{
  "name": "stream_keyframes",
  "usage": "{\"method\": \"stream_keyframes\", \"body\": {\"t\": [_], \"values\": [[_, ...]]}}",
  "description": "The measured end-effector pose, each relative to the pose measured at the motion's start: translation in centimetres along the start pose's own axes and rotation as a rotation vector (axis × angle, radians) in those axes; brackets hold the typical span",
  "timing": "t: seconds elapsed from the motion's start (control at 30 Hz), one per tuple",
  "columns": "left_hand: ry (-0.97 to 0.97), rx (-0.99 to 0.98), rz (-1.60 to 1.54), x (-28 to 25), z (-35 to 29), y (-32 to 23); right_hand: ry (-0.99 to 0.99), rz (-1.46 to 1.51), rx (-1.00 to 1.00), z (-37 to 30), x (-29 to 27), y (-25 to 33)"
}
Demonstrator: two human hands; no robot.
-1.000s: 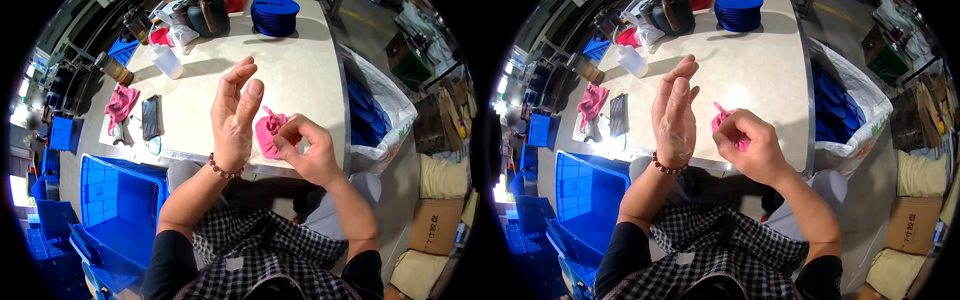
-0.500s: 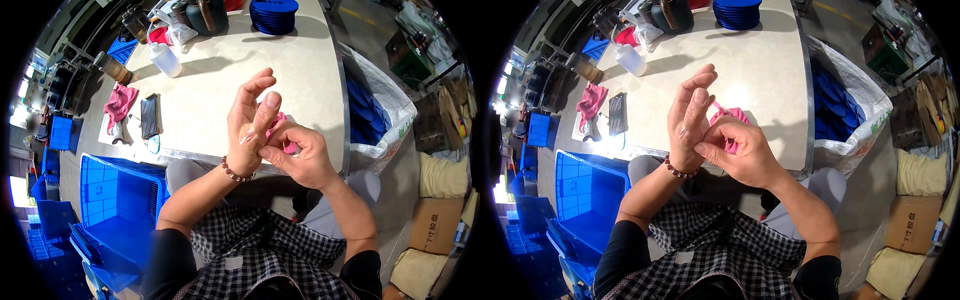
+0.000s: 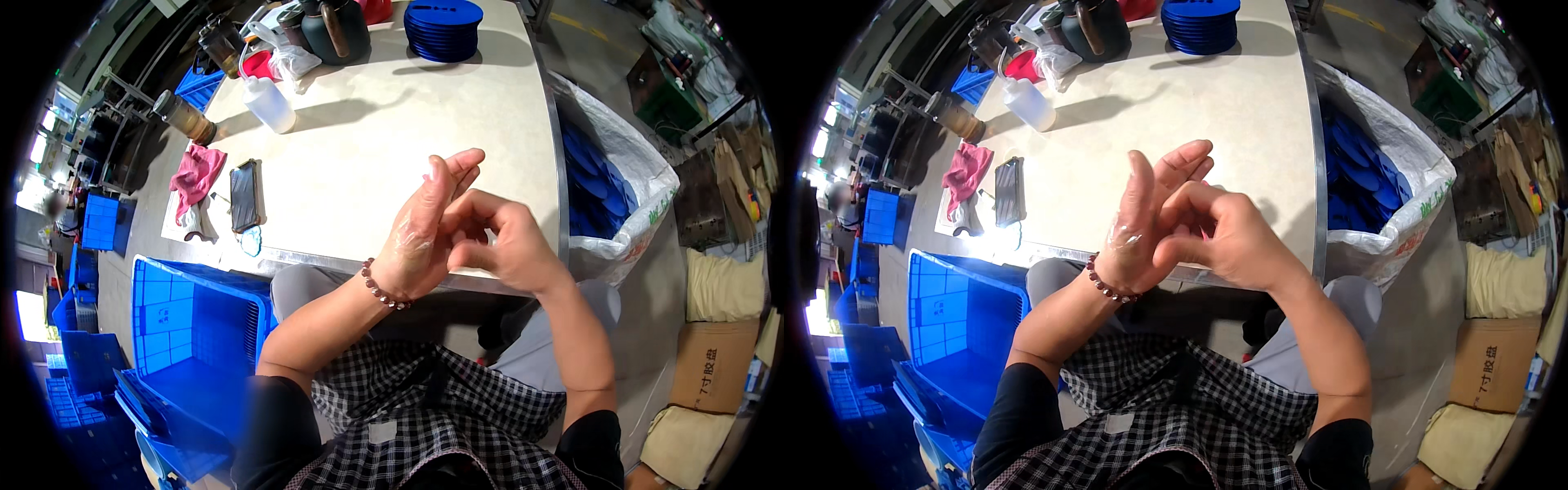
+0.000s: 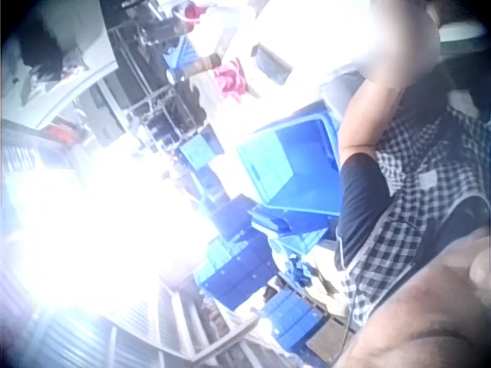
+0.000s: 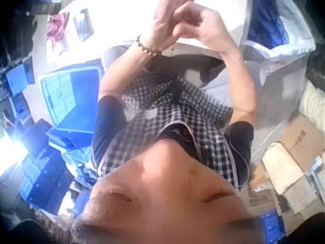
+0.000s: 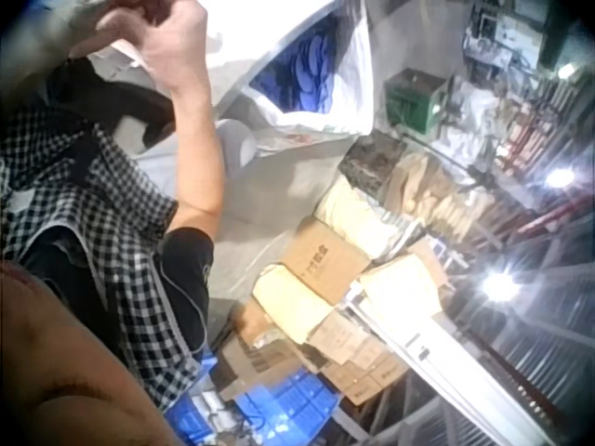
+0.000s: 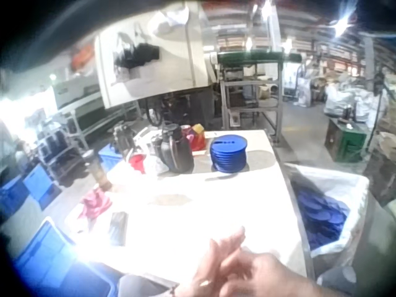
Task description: The person wipes blue plastic circular parts with a pink cloth, stacking them on the table. They place the stack into a blue crate, then handle a small pink pouch and a transparent strip before resuming wiping more blue parts.
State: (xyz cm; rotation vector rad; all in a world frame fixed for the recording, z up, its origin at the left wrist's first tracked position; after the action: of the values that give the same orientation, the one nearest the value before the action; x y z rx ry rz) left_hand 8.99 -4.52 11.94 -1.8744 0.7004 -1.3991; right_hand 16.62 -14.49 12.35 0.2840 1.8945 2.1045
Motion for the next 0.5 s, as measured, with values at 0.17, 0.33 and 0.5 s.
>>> {"method": "stream_keyframes", "body": {"t": [0.17,0.33,0.5], "values": [[-0.067,-0.016,0.153,0.4,-0.5,0.5,-0.011,0.201,-0.155,0.0,1.3,-0.7],[0.029,-0.113,0.071,-0.5,0.0,1.2,-0.008,0.247,-0.051,-0.3,0.3,-2.5],[0.054,-0.208,-0.066,-0.8,0.2,1.3,-0.014,0.112,-0.044,0.0,0.2,-1.5]]}}
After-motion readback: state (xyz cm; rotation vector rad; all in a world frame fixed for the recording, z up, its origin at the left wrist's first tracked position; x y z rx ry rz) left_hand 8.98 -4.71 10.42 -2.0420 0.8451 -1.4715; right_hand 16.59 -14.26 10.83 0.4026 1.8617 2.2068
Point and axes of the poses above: each hand's wrist, its own z-axis towards the middle knuckle, its own x-axis out of the palm, y = z × x, the point moved 4 cm from there along z, towards the middle knuckle, and after that the axes turned 4 degrees about -x, right-handed, at the moved point
